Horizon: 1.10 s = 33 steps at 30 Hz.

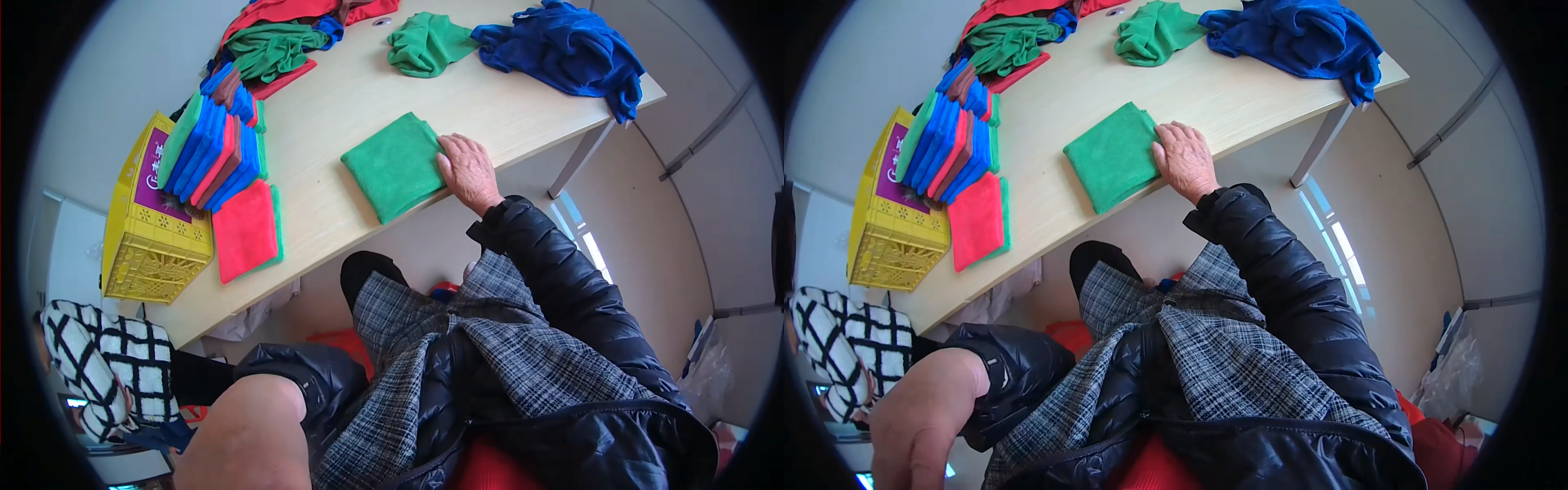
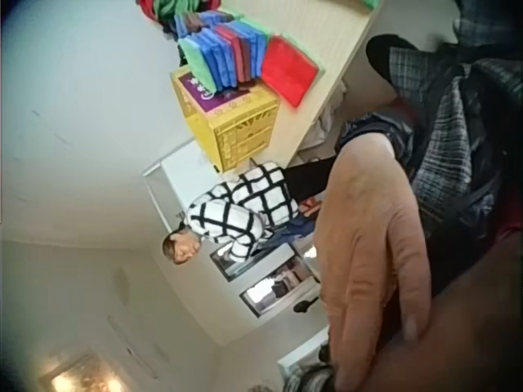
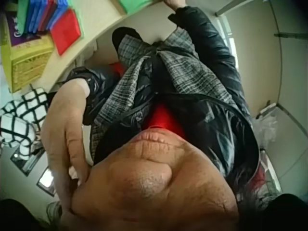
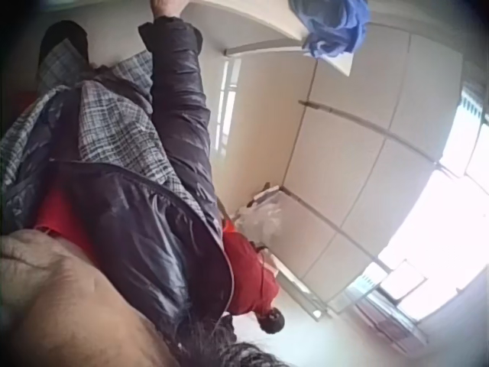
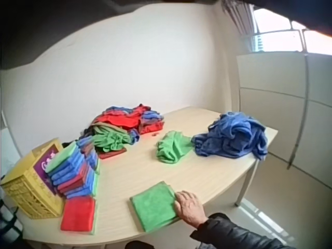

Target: Folding small colored microfiber cloths on a work table.

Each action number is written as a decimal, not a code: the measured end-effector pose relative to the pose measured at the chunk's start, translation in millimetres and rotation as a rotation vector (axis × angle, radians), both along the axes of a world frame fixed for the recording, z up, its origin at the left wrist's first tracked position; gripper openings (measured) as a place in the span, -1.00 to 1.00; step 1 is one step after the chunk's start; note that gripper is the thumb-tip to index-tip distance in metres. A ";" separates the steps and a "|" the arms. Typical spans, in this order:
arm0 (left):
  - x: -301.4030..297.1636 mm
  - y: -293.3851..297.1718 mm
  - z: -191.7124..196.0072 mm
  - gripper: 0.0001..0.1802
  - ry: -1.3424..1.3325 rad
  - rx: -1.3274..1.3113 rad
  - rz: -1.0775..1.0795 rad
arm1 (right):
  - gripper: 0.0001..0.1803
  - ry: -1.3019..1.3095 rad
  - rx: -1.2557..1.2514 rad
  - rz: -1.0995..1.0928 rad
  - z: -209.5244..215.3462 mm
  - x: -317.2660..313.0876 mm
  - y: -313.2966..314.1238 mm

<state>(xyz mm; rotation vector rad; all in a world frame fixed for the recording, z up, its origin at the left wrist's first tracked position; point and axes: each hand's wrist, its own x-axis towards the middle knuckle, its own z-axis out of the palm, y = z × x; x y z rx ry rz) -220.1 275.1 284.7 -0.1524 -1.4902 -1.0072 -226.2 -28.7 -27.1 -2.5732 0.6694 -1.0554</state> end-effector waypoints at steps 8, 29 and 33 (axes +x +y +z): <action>91.9 -58.7 -112.6 -0.61 -0.656 0.635 0.995 | -0.57 0.036 0.029 0.024 -0.4 -8.2 -10.1; 125.3 -132.1 -297.4 -0.35 -1.548 0.517 1.882 | -0.43 0.245 -0.152 0.168 14.5 29.4 19.8; 125.7 -124.4 -299.0 -0.36 -1.522 0.529 1.878 | -0.44 0.282 -0.129 0.091 11.8 12.9 8.4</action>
